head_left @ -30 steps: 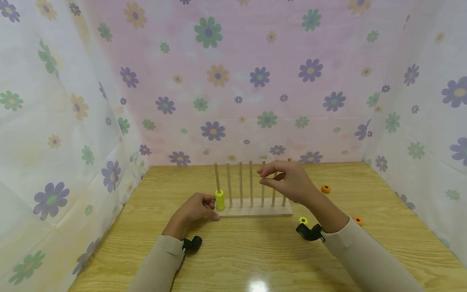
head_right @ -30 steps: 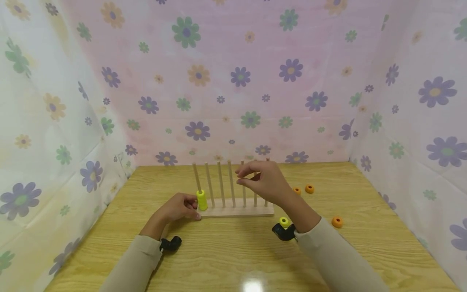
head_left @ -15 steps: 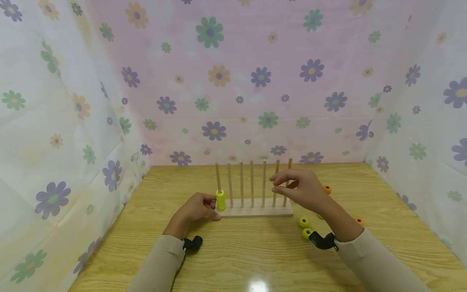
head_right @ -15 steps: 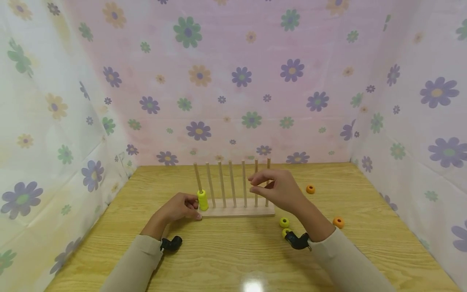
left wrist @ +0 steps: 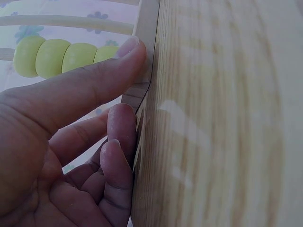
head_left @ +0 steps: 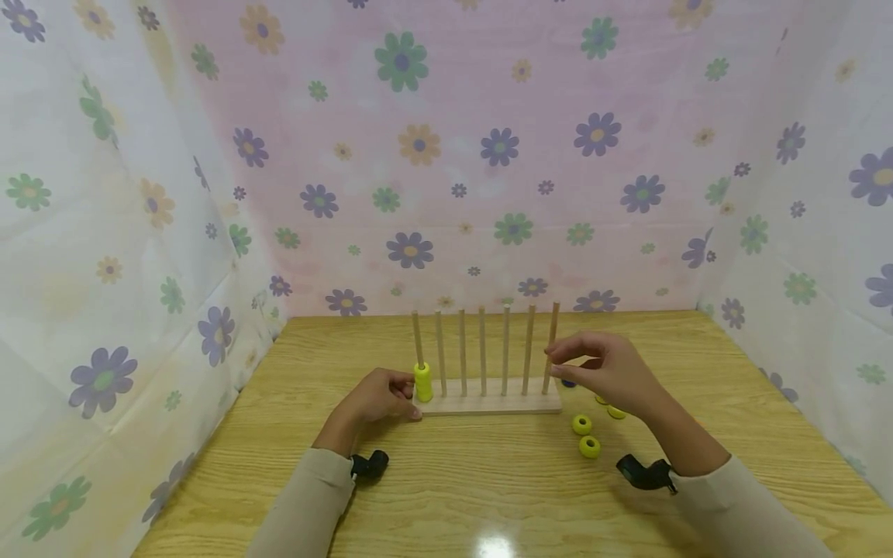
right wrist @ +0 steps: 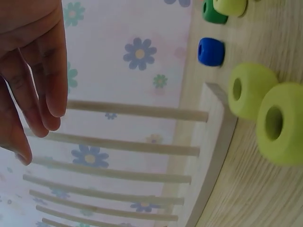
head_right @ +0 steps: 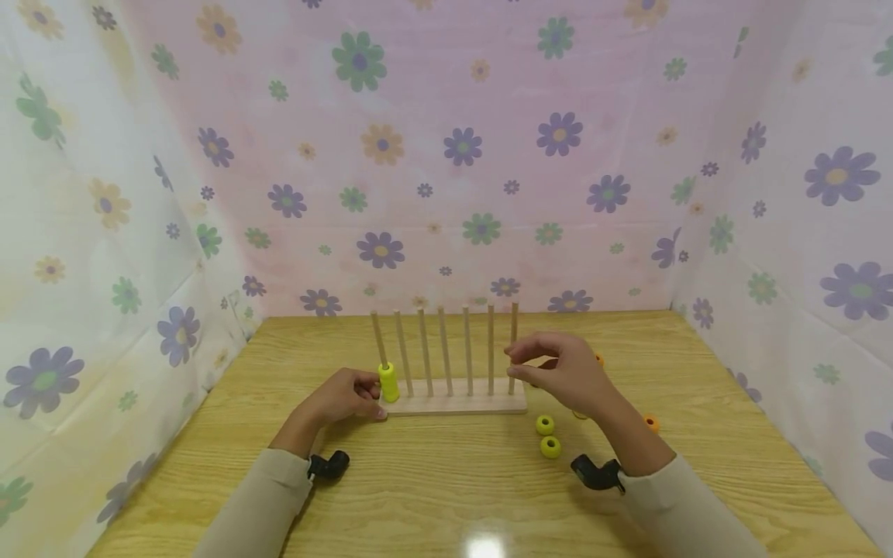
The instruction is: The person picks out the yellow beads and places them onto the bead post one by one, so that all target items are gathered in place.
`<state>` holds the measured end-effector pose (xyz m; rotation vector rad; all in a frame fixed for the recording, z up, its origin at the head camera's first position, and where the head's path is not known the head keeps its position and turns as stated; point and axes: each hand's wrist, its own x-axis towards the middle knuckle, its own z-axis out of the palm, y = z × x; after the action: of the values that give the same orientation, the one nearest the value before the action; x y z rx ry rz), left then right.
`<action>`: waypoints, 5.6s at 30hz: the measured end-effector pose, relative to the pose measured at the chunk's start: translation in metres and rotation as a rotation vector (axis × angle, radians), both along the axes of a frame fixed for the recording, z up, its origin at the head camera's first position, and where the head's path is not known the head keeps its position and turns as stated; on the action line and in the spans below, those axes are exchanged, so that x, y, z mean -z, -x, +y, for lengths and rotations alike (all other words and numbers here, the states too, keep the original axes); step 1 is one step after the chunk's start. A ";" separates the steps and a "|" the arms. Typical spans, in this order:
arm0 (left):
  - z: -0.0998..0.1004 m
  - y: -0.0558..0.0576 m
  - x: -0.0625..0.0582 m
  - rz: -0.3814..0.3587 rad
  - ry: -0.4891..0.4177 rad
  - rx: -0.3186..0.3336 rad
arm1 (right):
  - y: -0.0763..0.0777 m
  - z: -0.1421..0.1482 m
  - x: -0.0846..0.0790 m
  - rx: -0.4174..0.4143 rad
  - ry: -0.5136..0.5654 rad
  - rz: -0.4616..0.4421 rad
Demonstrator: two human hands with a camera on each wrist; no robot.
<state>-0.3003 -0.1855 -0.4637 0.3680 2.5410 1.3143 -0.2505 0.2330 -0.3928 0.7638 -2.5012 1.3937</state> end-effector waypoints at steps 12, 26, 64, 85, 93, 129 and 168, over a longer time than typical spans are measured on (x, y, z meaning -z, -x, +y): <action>0.002 -0.002 -0.002 -0.005 0.008 -0.003 | 0.003 0.029 0.018 0.078 -0.094 -0.080; 0.002 -0.002 -0.003 -0.004 0.010 -0.009 | 0.020 0.073 0.041 0.105 -0.150 -0.175; 0.001 -0.001 0.000 0.012 0.000 0.006 | 0.031 0.113 0.073 0.080 -0.162 -0.319; 0.001 -0.001 -0.001 0.003 0.005 0.011 | 0.027 0.088 0.066 0.207 -0.321 -0.325; 0.001 -0.001 0.000 0.010 0.006 0.018 | 0.026 0.086 0.067 0.220 -0.360 -0.343; 0.001 0.001 -0.001 0.003 -0.001 0.021 | 0.025 0.083 0.050 0.244 -0.298 -0.281; -0.001 0.001 -0.002 -0.004 0.011 0.011 | 0.011 0.055 0.023 0.240 -0.186 -0.137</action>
<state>-0.3012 -0.1864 -0.4621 0.3755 2.5381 1.2957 -0.2610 0.2884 -0.4160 0.3900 -2.7475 1.1814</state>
